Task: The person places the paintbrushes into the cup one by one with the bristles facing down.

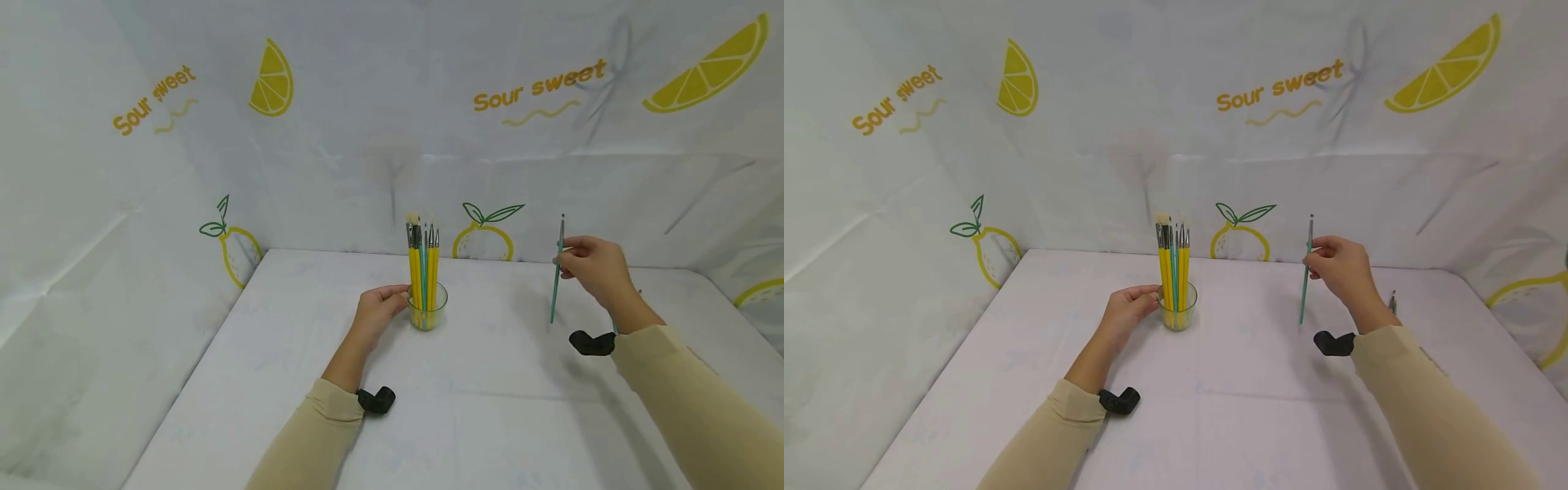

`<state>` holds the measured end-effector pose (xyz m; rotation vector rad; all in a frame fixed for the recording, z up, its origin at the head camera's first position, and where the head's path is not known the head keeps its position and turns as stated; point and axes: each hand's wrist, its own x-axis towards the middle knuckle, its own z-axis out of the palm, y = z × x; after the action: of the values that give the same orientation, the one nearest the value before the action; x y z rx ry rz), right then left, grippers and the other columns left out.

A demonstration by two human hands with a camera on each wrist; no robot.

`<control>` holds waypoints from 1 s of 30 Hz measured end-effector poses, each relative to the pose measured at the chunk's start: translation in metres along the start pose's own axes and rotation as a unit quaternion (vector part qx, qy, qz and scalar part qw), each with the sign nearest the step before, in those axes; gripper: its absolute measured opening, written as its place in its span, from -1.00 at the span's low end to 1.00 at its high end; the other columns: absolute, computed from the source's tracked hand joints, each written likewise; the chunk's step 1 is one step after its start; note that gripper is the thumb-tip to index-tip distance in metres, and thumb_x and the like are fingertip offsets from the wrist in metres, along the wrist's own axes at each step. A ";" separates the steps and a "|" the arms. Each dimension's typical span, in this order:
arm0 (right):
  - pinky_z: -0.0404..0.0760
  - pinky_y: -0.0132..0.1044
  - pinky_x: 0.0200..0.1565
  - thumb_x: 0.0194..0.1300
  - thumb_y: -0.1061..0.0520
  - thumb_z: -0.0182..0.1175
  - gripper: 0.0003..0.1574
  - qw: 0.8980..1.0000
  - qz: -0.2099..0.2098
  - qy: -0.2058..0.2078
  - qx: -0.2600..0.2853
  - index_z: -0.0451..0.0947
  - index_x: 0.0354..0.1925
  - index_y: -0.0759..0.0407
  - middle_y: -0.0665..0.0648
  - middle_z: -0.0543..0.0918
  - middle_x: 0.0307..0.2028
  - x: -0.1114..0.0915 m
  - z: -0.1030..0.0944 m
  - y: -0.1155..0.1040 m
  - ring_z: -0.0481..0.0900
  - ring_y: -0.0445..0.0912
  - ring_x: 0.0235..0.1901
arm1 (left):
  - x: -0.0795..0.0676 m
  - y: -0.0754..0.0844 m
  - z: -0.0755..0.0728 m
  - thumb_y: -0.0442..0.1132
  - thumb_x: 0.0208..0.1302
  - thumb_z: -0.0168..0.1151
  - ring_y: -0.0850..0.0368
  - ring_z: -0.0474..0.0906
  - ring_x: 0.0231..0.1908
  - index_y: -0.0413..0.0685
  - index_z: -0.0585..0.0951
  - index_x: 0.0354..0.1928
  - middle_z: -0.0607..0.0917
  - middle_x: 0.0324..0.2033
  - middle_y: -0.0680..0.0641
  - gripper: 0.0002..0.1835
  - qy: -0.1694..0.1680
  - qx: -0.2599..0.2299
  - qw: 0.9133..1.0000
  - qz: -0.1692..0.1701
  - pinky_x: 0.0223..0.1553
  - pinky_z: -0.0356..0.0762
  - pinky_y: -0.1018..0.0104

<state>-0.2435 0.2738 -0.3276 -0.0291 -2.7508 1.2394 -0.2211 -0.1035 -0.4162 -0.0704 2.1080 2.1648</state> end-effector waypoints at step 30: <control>0.68 -0.46 -0.23 0.25 -0.01 0.35 -0.55 0.977 -0.085 0.036 0.193 0.65 -0.08 0.33 -0.16 0.69 -0.36 -0.009 0.071 -0.099 0.68 -0.23 -0.40 | 0.001 0.000 -0.001 -0.20 0.27 0.24 0.17 0.64 -0.06 -0.13 0.71 -0.02 0.68 0.03 -0.04 -0.71 -0.004 -0.004 1.000 -0.005 0.10 0.59 0.31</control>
<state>-0.2395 0.1546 -0.3009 0.1888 -2.3492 1.6565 -0.2226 -0.1048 -0.4168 -0.0729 2.0910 2.1653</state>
